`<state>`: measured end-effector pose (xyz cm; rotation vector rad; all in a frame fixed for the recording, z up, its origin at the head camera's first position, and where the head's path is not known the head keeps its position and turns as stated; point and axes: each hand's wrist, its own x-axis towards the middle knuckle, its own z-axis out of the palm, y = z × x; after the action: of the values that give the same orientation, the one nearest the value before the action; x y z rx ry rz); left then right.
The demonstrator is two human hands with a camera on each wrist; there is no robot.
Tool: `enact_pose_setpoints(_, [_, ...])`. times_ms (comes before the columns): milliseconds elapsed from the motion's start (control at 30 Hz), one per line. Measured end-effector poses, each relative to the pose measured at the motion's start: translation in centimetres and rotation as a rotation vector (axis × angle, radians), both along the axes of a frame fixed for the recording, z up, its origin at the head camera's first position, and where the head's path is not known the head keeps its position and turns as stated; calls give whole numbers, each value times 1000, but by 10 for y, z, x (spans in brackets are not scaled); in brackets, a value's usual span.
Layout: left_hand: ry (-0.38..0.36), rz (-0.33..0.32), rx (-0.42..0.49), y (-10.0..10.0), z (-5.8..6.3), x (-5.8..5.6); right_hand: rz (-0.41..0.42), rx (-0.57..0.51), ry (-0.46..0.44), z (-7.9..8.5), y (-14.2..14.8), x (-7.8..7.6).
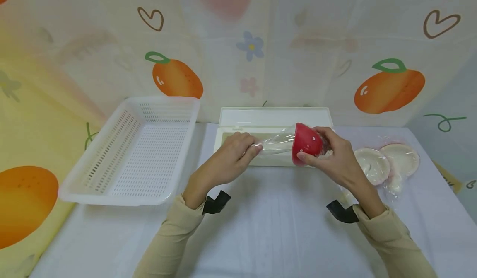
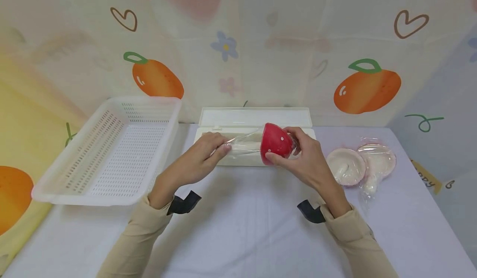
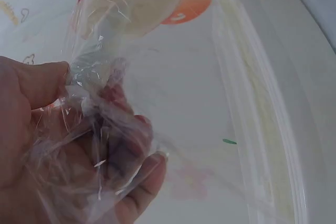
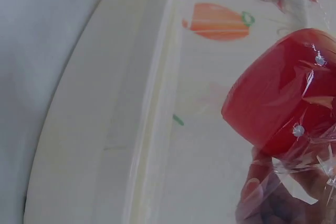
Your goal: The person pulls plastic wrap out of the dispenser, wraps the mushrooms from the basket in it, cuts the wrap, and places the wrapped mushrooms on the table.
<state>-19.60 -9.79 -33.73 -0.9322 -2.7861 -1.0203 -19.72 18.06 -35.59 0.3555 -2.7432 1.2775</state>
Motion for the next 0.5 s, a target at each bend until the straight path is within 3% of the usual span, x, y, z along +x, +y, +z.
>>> enact_pose_setpoints(200, [-42,-69,-13,-2,1,3,29,22,-86,-1,3,8])
enact_pose_setpoints(400, [-191,-86,-44,-7,-3,10,64,40,-129,-8,2,18])
enact_pose_setpoints(500, [-227,-135,-49,-9,-13,11,79,52,-133,-16,1,23])
